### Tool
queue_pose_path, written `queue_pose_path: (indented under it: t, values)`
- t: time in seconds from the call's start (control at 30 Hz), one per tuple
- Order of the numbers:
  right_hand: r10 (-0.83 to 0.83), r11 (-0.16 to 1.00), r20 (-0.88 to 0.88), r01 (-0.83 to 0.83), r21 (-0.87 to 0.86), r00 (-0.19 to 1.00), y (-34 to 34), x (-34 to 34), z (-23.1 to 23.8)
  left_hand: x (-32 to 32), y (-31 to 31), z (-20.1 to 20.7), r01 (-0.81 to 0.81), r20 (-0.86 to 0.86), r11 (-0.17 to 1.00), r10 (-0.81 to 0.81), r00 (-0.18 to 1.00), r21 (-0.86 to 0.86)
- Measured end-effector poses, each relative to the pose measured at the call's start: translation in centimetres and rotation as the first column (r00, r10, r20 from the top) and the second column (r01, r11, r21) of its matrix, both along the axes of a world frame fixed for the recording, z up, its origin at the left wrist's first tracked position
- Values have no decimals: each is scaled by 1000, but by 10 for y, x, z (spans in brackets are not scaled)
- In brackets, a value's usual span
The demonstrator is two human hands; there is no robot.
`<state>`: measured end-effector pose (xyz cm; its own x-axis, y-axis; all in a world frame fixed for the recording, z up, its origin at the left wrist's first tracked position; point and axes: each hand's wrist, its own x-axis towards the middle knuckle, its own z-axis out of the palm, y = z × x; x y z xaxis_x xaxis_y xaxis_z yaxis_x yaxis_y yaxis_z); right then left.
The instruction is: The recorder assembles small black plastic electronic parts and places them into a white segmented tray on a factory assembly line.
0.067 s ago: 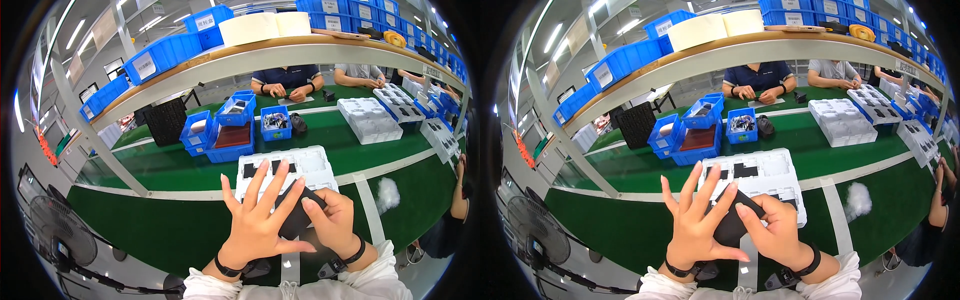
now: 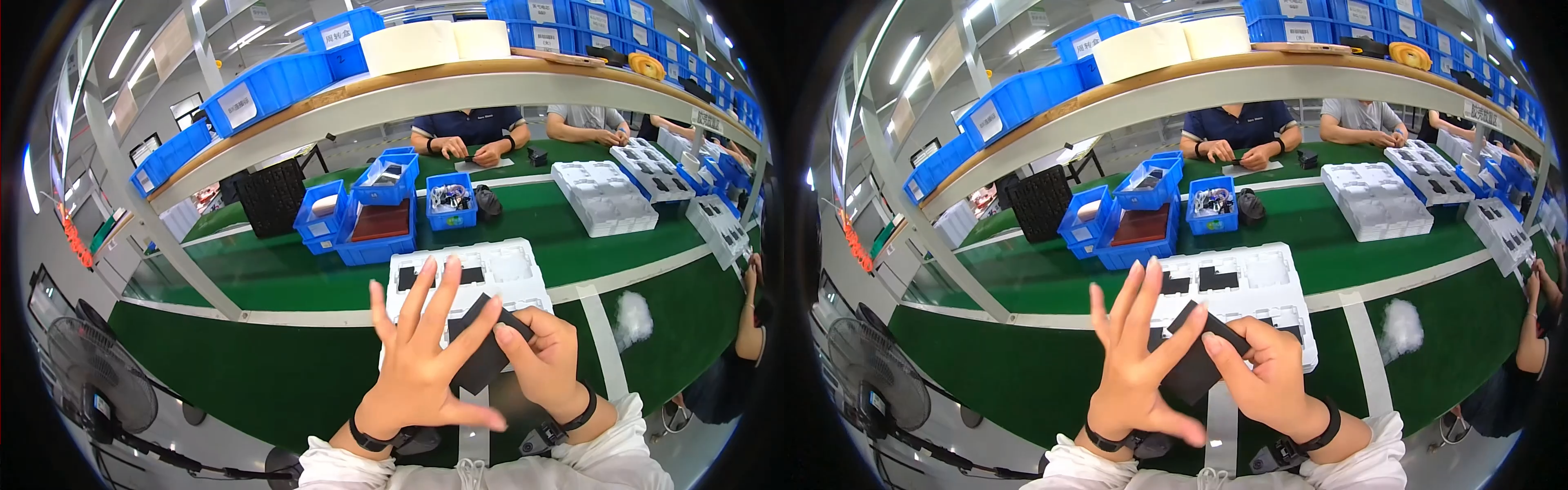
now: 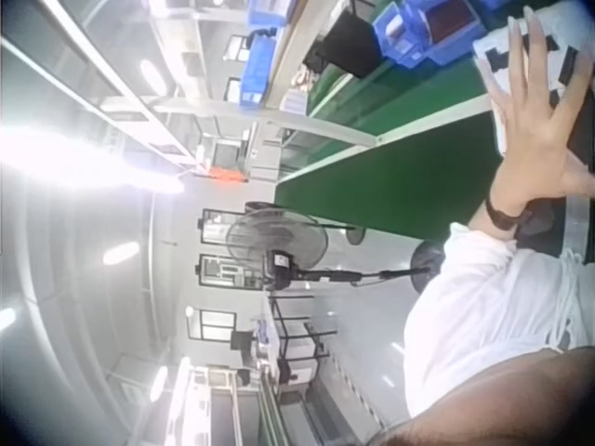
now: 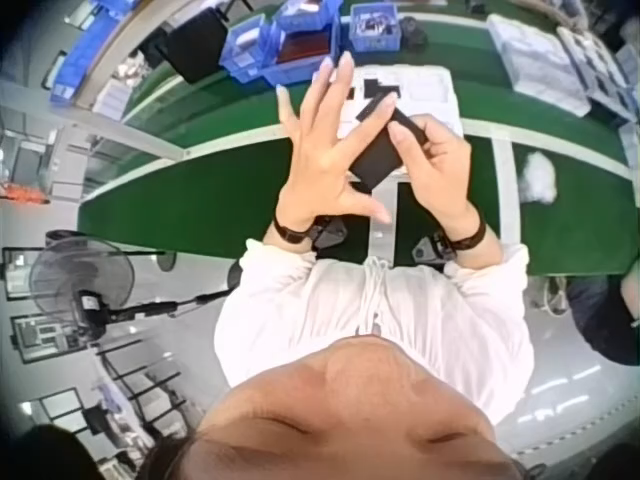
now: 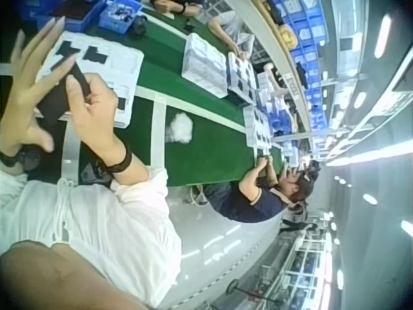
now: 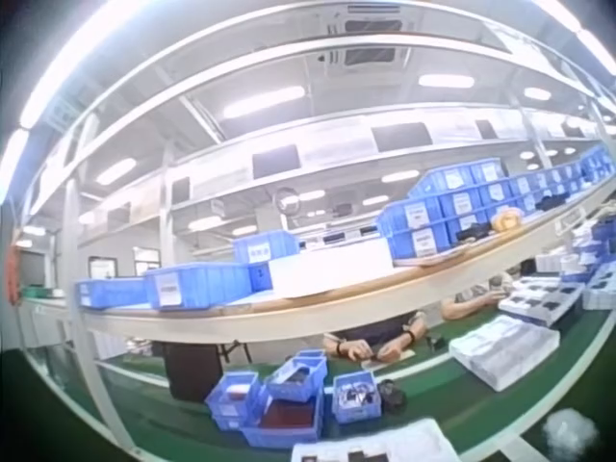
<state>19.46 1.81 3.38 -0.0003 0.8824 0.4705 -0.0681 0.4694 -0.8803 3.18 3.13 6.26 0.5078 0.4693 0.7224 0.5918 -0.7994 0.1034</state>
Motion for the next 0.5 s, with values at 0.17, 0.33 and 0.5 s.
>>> queue_pose_path:
  t: [0.17, 0.33, 0.5]
  values:
    - [265, 929, -276, -322, -185, 924, 2, -10, 3, -13, 17, -14, 526, 429, 841, -430, 794, -130]
    - [514, 219, -833, -970, -107, 207, -2, -15, -15, -10, 33, -29, 860, 721, 506, -572, 391, -66]
    - [733, 385, -469, -869, -309, 492, 3, -8, -1, -15, 24, -24, 796, 747, 605, -531, 401, 2]
